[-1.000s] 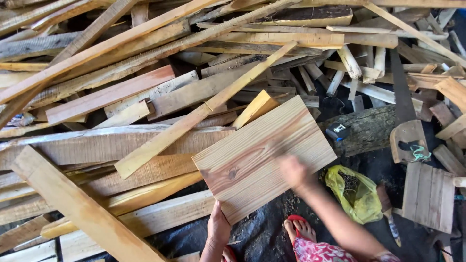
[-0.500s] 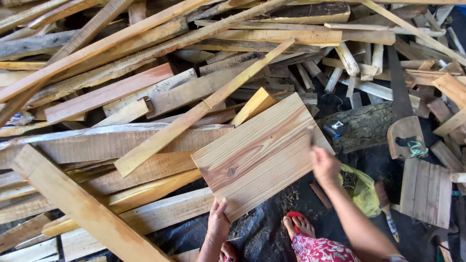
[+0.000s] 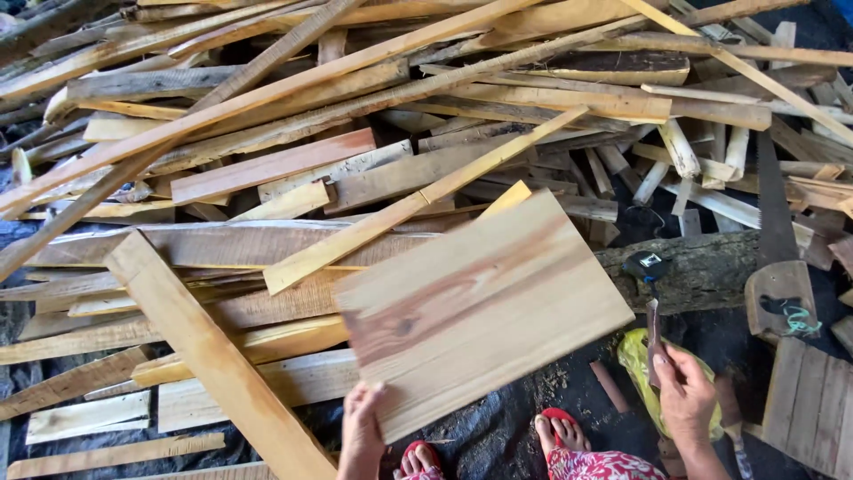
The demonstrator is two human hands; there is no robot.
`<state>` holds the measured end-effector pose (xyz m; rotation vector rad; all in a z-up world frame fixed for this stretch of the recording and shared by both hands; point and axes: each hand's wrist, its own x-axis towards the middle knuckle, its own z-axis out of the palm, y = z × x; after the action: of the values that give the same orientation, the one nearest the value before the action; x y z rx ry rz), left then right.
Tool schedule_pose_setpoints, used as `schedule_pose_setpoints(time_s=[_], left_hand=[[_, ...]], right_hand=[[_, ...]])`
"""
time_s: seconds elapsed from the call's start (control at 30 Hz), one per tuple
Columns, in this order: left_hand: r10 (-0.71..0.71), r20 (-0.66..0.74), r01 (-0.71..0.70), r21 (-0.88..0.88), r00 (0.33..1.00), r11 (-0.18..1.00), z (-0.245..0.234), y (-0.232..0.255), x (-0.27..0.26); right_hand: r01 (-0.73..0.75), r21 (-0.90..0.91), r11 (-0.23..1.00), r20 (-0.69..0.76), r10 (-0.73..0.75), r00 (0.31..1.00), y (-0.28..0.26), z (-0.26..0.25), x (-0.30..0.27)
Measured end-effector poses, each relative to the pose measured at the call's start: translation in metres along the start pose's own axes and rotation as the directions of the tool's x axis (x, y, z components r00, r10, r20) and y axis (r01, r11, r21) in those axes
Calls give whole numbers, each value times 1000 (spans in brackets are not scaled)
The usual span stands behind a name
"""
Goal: Sawing and measuring wooden planks in a workshop environment
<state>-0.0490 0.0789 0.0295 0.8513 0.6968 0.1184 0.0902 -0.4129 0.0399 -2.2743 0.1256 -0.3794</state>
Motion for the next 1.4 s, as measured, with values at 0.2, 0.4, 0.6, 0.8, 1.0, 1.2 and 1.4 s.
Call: schedule_pose_setpoints(time_s=[0.2, 0.4, 0.6, 0.8, 1.0, 1.2, 1.4], left_hand=[[60, -368, -12, 131, 928, 991, 58, 106, 11], [447, 27, -444, -66, 894, 894, 65, 133, 144], [457, -86, -464, -225, 885, 857, 93, 154, 236], [424, -78, -426, -307, 902, 851, 135, 175, 315], [424, 0, -424, 11, 906, 906, 140, 161, 376], [655, -254, -237, 791, 712, 565, 61, 114, 475], [630, -228, -557, 313, 742, 769, 21, 147, 279]], right_hand=[[78, 102, 992, 108, -89, 990, 6, 10, 4], [86, 38, 996, 161, -91, 983, 3, 26, -14], [-86, 51, 995, 237, 72, 969, 46, 39, -28], [-203, -2, 979, 220, 199, 955, 114, 84, -38], [-298, 117, 947, 291, 254, 922, 147, 97, -64], [-274, 218, 937, 421, 163, 892, 198, 101, -67], [-216, 117, 969, 475, 136, 869, 199, 111, -66]])
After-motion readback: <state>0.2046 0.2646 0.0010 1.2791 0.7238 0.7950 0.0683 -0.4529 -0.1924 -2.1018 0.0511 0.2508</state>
